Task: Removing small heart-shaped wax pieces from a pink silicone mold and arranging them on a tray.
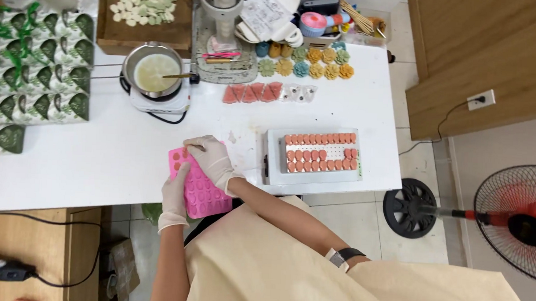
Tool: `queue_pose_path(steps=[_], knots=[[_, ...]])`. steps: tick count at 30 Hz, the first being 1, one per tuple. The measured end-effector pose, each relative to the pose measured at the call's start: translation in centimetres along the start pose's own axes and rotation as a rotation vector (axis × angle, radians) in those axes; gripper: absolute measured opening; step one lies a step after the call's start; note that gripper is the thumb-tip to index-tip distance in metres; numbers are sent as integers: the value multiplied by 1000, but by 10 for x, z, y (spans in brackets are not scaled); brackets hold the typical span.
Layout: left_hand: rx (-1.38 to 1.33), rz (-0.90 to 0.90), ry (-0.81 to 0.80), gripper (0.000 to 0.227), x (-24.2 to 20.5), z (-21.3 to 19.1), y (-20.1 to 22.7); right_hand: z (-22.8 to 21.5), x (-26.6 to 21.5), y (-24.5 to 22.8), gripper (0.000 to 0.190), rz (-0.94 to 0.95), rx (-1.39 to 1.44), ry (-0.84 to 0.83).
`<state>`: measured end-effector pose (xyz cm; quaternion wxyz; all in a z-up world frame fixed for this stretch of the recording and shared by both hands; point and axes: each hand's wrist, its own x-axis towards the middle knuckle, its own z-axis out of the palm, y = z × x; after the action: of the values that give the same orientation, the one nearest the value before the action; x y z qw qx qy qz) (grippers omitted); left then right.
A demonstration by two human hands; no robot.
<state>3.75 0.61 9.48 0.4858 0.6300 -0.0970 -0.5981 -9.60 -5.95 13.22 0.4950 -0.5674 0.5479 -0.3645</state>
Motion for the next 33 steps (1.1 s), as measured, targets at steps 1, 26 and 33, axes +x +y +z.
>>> queue_pose_path(steps=[1, 26, 33], knots=[[38, -16, 61, 42, -11, 9, 13, -12, -9, -27, 24, -49, 7, -5], [218, -8, 292, 32, -4, 29, 6, -349, -98, -68, 19, 197, -550, -54], [215, 5, 280, 33, 1, 26, 1, -358, -91, -70, 17, 211, -538, -20]])
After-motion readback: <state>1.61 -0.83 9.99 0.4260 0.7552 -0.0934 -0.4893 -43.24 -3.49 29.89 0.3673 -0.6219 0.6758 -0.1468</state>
